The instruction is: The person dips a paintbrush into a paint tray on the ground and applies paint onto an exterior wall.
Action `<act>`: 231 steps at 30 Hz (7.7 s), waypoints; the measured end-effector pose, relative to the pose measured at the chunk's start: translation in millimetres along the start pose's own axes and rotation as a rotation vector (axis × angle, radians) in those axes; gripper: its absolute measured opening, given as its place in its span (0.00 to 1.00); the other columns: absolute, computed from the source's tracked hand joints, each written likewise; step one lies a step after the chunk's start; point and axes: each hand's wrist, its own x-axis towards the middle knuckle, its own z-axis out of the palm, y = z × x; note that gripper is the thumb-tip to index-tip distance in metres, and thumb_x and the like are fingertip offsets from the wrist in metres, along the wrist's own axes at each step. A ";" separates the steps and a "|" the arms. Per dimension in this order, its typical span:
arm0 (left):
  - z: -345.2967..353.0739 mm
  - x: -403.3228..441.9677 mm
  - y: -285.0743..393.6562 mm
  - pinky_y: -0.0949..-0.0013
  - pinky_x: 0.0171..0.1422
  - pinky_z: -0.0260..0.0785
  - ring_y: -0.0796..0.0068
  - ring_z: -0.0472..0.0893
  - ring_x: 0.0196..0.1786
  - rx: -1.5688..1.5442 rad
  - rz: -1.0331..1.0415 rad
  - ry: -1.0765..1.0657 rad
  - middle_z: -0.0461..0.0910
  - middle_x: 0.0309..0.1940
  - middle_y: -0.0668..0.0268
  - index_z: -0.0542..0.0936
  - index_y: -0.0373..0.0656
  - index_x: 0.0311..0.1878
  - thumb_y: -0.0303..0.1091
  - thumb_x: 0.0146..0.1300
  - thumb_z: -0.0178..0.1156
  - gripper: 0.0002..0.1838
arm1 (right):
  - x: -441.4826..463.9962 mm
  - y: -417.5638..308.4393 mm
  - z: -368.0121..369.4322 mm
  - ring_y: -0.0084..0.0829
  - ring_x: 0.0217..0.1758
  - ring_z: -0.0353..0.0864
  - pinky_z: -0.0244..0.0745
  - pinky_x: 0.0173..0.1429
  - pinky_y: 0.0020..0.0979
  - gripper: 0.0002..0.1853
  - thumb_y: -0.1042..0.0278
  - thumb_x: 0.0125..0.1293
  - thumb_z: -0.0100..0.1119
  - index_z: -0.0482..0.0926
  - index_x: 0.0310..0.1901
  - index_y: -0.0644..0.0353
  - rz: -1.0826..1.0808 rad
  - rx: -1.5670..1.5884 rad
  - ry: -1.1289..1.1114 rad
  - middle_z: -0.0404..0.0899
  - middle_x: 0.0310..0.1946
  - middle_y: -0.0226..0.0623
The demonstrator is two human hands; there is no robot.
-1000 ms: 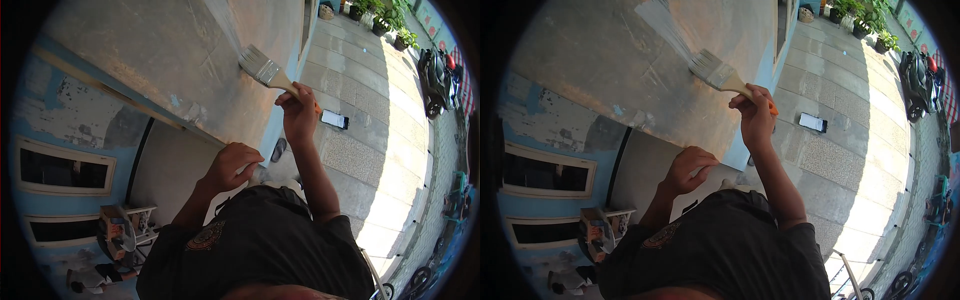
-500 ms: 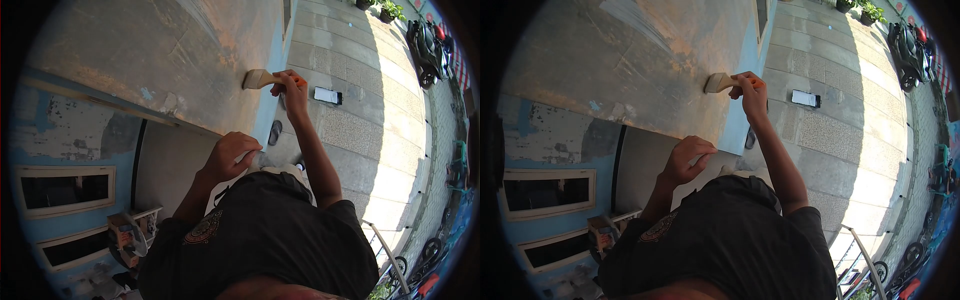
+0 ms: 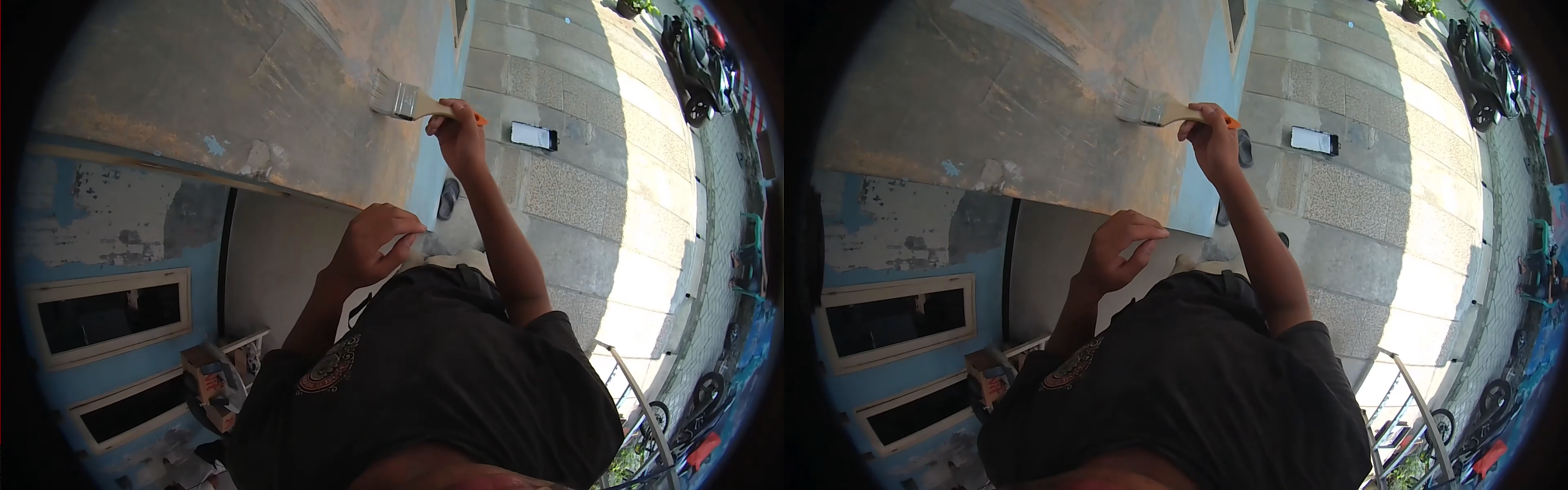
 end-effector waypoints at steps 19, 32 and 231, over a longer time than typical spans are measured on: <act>8.5 -6.4 5.3 0.59 0.52 0.75 0.60 0.86 0.44 -0.024 0.008 0.024 0.87 0.41 0.61 0.85 0.42 0.45 0.22 0.64 0.65 0.08 | 5.9 -87.6 120.9 0.21 0.23 0.80 0.75 0.30 0.25 0.13 0.67 0.76 0.54 0.84 0.42 0.68 -0.288 -0.741 -0.030 0.82 0.22 0.35; 1.7 -6.9 3.3 0.60 0.53 0.77 0.59 0.86 0.46 -0.011 0.013 0.025 0.87 0.43 0.58 0.85 0.41 0.47 0.21 0.63 0.62 0.10 | 3.0 -26.4 70.1 0.37 0.31 0.83 0.81 0.41 0.39 0.14 0.64 0.79 0.50 0.77 0.51 0.69 -0.145 -0.010 0.023 0.81 0.29 0.46; 325.3 261.3 105.2 0.62 0.51 0.78 0.60 0.87 0.45 0.523 -0.678 1.332 0.87 0.42 0.59 0.85 0.39 0.48 0.18 0.65 0.65 0.10 | 221.3 -256.1 353.7 0.39 0.48 0.85 0.84 0.49 0.36 0.06 0.71 0.70 0.68 0.83 0.46 0.60 -1.680 -0.382 -1.517 0.86 0.47 0.38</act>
